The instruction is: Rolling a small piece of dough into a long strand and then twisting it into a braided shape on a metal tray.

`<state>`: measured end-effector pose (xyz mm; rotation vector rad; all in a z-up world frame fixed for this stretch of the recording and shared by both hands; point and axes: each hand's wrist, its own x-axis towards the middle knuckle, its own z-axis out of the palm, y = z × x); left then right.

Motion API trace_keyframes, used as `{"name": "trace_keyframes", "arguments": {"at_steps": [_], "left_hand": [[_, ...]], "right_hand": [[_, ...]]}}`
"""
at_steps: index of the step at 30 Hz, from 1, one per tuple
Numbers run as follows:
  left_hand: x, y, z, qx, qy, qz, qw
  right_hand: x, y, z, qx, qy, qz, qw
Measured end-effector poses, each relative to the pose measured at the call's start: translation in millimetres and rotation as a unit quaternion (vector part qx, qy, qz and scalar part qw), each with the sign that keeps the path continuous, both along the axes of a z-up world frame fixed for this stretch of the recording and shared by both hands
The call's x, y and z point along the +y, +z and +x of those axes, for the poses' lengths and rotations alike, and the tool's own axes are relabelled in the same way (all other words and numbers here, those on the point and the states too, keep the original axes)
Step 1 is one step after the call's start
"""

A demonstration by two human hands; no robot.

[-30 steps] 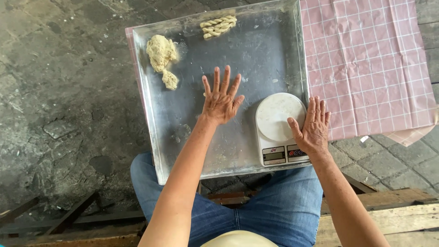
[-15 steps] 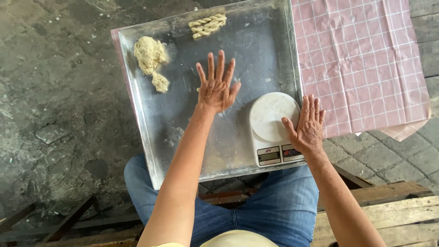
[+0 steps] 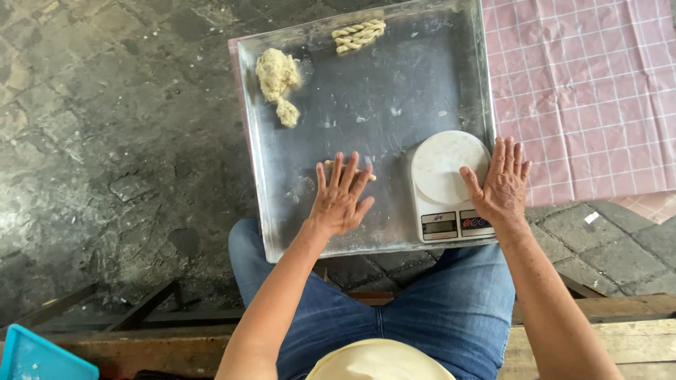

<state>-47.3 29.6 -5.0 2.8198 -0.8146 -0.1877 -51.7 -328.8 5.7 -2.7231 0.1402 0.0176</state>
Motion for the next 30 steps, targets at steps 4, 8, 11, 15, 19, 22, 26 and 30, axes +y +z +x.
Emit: {"name": "trace_keyframes", "arguments": {"at_steps": [4, 8, 11, 15, 19, 22, 26, 30], "left_hand": [[19, 21, -37, 0.047, -0.007, 0.038, 0.998], [34, 21, -58, -0.109, -0.007, -0.03, 0.994], [37, 14, -58, -0.181, -0.009, -0.057, 0.982], [32, 11, -61, -0.193, -0.03, -0.064, 0.979], [23, 9, -57, -0.196, -0.029, -0.055, 0.979], [20, 2, -54, -0.194, -0.021, -0.046, 0.98], [14, 6, -45, -0.171, -0.02, -0.042, 0.984], [8, 6, -35, -0.129, -0.012, -0.026, 0.991]], "right_hand": [[0, 2, -2, 0.001, 0.004, 0.002, 1.0], [3, 10, -3, 0.017, 0.001, 0.002, 1.0], [2, 11, 1, 0.028, 0.002, -0.004, 1.0], [4, 13, -2, 0.034, -0.007, 0.004, 0.999], [5, 14, -1, 0.023, -0.003, 0.002, 1.0], [5, 14, -2, 0.011, -0.001, 0.012, 1.0], [3, 10, -2, 0.01, 0.0, 0.01, 1.0], [1, 7, -1, 0.006, 0.005, 0.009, 1.0]]}}
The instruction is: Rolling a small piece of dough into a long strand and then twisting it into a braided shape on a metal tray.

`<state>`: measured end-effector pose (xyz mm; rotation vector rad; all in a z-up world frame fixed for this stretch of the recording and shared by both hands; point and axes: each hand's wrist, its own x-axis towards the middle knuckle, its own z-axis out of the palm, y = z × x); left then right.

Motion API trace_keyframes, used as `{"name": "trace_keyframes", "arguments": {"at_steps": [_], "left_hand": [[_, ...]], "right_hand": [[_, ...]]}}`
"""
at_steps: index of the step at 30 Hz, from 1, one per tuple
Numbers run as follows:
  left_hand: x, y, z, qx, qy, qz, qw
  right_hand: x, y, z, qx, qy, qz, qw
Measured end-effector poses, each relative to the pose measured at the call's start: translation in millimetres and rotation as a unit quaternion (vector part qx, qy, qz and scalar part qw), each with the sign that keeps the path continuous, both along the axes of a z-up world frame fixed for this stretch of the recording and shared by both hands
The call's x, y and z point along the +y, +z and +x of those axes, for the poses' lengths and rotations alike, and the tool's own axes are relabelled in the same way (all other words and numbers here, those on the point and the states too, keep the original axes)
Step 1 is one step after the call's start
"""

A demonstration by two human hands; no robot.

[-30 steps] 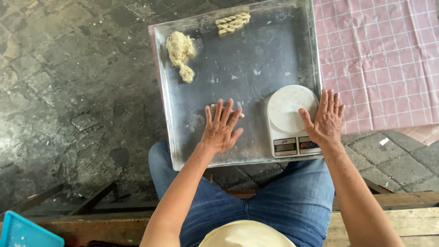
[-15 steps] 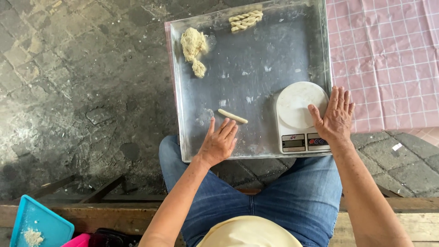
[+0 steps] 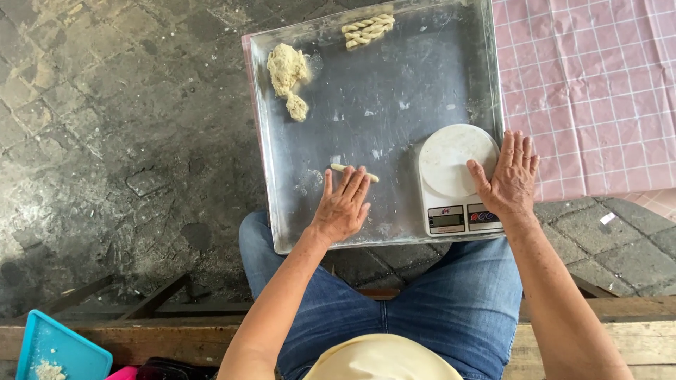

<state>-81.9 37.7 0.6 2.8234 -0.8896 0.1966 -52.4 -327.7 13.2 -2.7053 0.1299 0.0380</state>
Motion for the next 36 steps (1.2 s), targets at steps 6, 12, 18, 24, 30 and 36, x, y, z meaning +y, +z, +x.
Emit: {"name": "trace_keyframes", "arguments": {"at_steps": [6, 12, 18, 24, 30, 36], "left_hand": [[-11, -5, 19, 0.016, -0.002, 0.015, 1.0], [-21, -17, 39, 0.056, 0.003, 0.03, 0.998], [-32, -17, 68, 0.089, 0.01, 0.023, 0.996], [-56, -3, 106, 0.132, 0.02, 0.022, 0.991], [-80, -2, 148, 0.146, 0.049, 0.034, 0.987], [-98, -13, 202, 0.157, 0.07, 0.045, 0.984]], "right_hand": [[0, 1, 0, -0.002, -0.002, 0.003, 1.0], [-1, -3, -1, 0.0, -0.004, 0.005, 1.0], [1, 0, -1, -0.006, -0.003, 0.008, 1.0], [-2, -3, 0, -0.007, 0.0, 0.004, 1.0], [-2, -2, 1, -0.017, 0.002, 0.006, 1.0], [3, 8, 4, 0.023, -0.014, 0.034, 0.999]]}}
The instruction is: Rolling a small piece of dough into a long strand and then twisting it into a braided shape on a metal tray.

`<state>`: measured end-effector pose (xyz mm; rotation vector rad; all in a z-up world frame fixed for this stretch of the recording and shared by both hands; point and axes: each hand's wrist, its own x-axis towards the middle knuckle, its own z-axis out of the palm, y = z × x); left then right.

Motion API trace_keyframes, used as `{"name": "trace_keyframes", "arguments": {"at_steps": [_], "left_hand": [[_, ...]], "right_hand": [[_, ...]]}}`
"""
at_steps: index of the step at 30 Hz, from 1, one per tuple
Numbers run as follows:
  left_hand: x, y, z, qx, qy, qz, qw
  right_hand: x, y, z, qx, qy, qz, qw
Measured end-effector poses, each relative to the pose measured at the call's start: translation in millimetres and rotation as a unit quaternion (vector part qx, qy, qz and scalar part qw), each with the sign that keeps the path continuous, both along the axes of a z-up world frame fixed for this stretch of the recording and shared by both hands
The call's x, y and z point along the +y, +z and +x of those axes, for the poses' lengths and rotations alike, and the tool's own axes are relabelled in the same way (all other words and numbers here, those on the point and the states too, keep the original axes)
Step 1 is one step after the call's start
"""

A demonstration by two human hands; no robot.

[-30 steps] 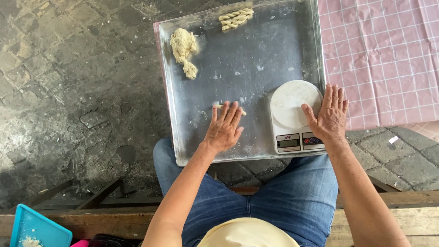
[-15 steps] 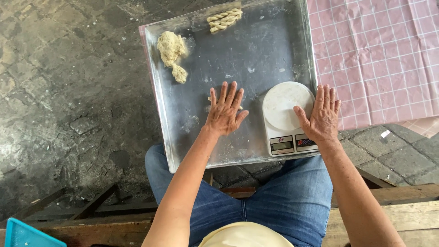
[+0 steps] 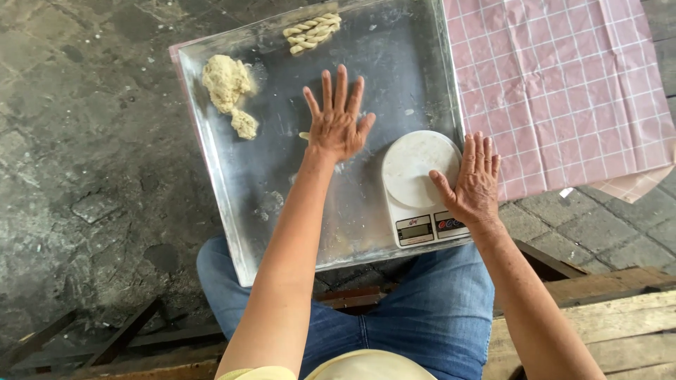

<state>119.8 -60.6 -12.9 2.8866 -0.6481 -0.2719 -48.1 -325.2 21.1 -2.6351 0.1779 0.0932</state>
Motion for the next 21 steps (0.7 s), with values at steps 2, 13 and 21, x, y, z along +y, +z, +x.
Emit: {"name": "trace_keyframes", "arguments": {"at_steps": [2, 13, 21], "left_hand": [[-4, 2, 4, -0.013, 0.006, -0.002, 1.0], [18, 5, -54, -0.06, -0.03, -0.015, 0.998], [52, -18, -134, -0.195, -0.055, -0.049, 0.978]], "right_hand": [[-1, -2, -1, 0.001, -0.002, -0.002, 1.0], [-4, -9, -3, -0.036, 0.011, -0.025, 0.999], [-7, -20, -4, -0.032, 0.012, -0.045, 0.998]]}}
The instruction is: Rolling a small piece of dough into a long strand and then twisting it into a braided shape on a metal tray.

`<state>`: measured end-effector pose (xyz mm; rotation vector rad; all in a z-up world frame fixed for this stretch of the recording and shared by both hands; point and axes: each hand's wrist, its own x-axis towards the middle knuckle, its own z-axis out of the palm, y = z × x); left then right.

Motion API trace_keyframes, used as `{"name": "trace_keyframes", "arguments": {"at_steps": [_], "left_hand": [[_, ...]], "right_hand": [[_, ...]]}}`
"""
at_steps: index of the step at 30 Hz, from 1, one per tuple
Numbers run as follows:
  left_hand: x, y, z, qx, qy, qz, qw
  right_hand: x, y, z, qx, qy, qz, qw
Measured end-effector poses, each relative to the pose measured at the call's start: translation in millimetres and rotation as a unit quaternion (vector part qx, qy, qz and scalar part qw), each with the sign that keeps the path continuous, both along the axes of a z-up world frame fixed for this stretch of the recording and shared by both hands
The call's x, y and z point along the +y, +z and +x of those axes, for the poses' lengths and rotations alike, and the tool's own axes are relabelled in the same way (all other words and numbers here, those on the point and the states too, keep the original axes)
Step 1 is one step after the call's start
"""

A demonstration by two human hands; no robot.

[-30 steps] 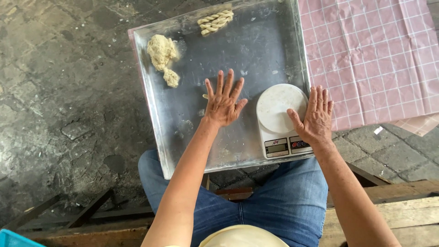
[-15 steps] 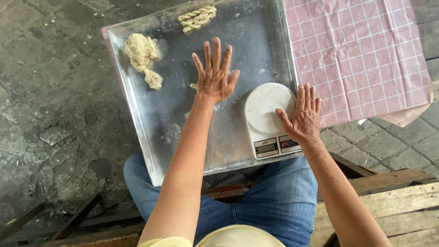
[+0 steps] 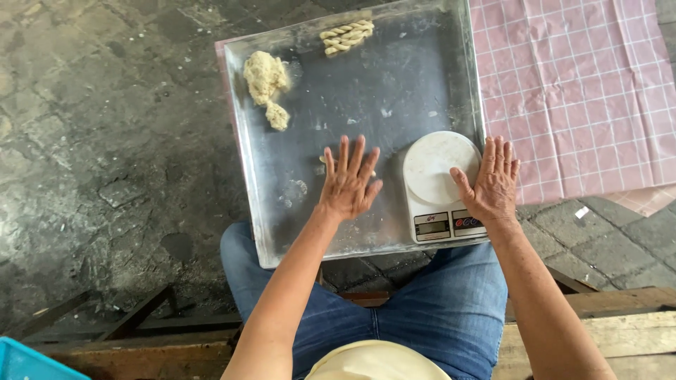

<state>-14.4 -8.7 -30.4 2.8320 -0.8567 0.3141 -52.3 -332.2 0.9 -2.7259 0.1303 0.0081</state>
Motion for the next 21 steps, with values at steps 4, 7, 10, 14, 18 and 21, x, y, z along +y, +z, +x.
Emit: {"name": "trace_keyframes", "arguments": {"at_steps": [4, 7, 10, 14, 18, 21], "left_hand": [[18, 12, -42, 0.062, -0.011, -0.026, 0.998], [33, 27, -67, 0.153, -0.021, 0.018, 0.988], [47, 36, -79, 0.142, -0.024, 0.016, 0.989], [62, 50, -93, 0.061, 0.017, -0.008, 0.998], [66, 46, -98, -0.007, 0.03, -0.022, 0.999], [61, 42, -95, -0.02, 0.029, -0.027, 0.999]], "right_hand": [[3, 8, 2, 0.013, 0.003, 0.007, 1.0], [4, 10, 0, 0.019, 0.001, -0.005, 1.0], [5, 11, 0, 0.019, 0.001, -0.007, 1.0], [7, 15, 0, 0.024, -0.001, -0.002, 1.0], [8, 17, -1, 0.025, -0.005, -0.004, 1.0], [6, 11, -1, 0.026, -0.005, -0.005, 1.0]]}}
